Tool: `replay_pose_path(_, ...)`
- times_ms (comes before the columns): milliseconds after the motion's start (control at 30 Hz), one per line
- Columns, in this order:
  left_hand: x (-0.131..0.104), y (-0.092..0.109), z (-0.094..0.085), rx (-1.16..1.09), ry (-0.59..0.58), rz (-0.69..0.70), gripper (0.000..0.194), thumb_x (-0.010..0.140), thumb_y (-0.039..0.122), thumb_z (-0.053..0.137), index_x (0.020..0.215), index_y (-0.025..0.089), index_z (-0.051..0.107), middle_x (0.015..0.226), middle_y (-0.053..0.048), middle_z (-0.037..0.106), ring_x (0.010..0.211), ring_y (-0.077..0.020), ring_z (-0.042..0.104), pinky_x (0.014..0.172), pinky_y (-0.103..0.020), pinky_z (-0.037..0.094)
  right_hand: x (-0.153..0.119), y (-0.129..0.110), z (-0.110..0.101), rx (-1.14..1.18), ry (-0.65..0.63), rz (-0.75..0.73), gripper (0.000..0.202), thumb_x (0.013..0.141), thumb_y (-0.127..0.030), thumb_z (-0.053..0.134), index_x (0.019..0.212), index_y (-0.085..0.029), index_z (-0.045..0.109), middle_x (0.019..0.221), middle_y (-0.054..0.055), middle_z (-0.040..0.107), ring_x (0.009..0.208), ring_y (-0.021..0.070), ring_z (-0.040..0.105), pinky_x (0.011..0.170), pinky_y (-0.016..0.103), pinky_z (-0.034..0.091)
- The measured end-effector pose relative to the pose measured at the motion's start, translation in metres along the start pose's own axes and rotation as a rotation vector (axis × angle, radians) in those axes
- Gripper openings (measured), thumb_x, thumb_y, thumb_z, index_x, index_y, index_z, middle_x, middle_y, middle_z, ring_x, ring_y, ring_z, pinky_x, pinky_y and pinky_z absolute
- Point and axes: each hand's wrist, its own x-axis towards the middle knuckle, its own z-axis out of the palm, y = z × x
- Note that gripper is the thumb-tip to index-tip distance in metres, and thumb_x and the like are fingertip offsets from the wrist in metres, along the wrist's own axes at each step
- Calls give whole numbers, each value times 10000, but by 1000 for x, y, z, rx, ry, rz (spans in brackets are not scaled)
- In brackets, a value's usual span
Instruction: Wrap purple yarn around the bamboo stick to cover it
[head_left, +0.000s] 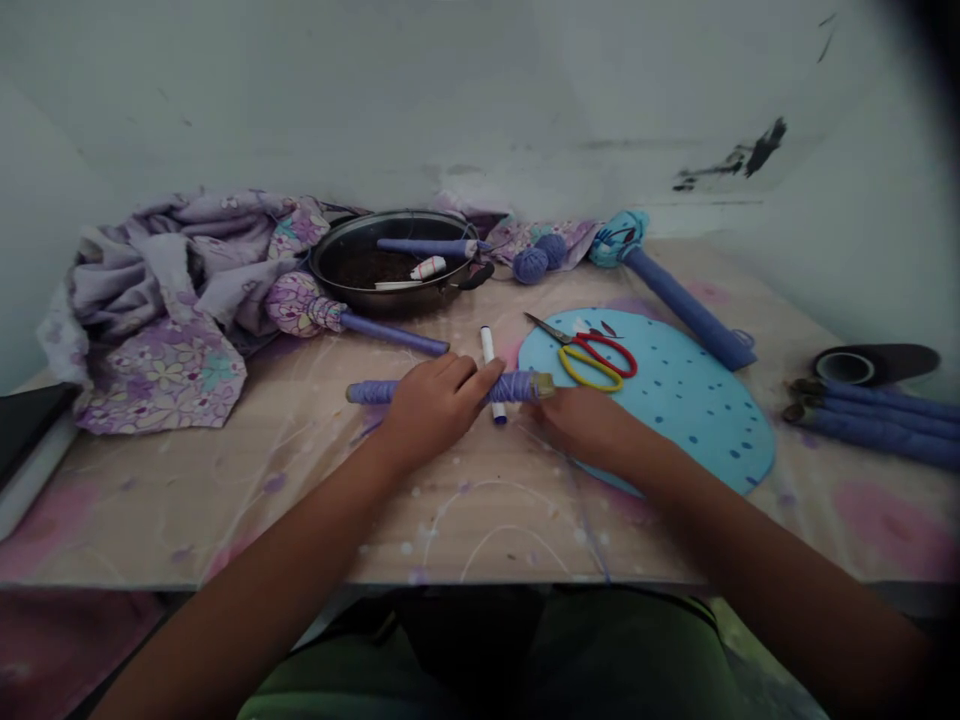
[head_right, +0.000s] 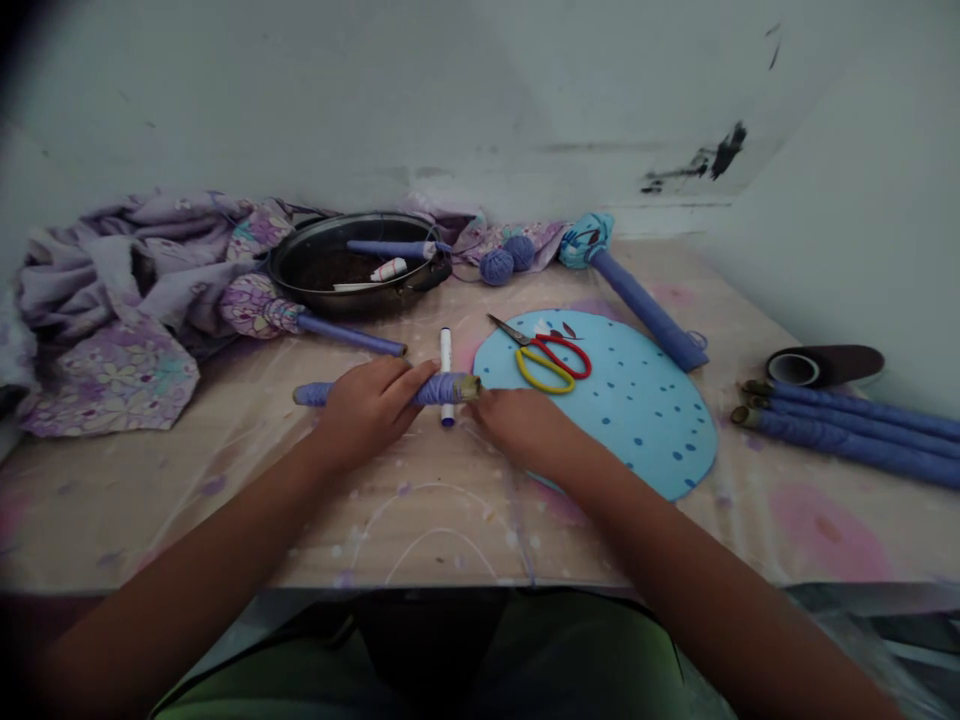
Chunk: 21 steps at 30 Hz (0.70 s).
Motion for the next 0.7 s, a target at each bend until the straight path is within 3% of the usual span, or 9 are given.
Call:
replay_pose_path(133,-2,-1,5,61,-107,-176,343,885,232,434,1212,205,534,832,-67,629,743,-187,565,612,-292,409,-8,-19,0,-115,43,-101,274,951,-284,356,951,-122,576,797,128,692,654,221,645,507,282,295)
replay_pose_path(233,-2,-3,6,63,-245,-252,384,876,216,456,1255,235,511,867,-71,633,767,-190,569,630,-293,403,-16,-19,-6,-182,136,-108,304,960,-308,347,869,-135,580,703,105,674,610,221,634,480,284,228)
replay_pose_path(300,-2,-5,5,53,-331,-243,376,878,215,459,1248,240,520,841,-66,626,750,-186,569,619,-287,393,-18,-13,-9,-190,194,-72,323,964,-313,333,849,-141,581,677,95,667,591,217,624,483,285,203)
replay_pose_path(367,0,-5,2,35,-376,-148,362,882,218,462,1237,243,531,817,-61,617,746,-186,570,611,-286,384,-18,-6,-12,-160,244,-12,325,964,-310,322,864,-143,582,697,90,674,597,217,621,491,284,200)
replay_pose_path(533,1,-1,-5,-57,-330,171,356,904,205,431,1249,227,516,808,-48,608,763,-176,566,627,-286,380,-14,4,-11,27,245,-6,319,960,-311,318,868,-144,573,724,72,667,646,209,612,535,278,272)
replay_pose_path(700,-2,0,1,-100,-177,130,329,898,233,435,1211,204,533,774,-33,618,685,-161,564,572,-274,363,-10,10,-6,207,289,-41,338,961,-323,268,845,-158,539,725,72,628,658,192,567,562,270,316)
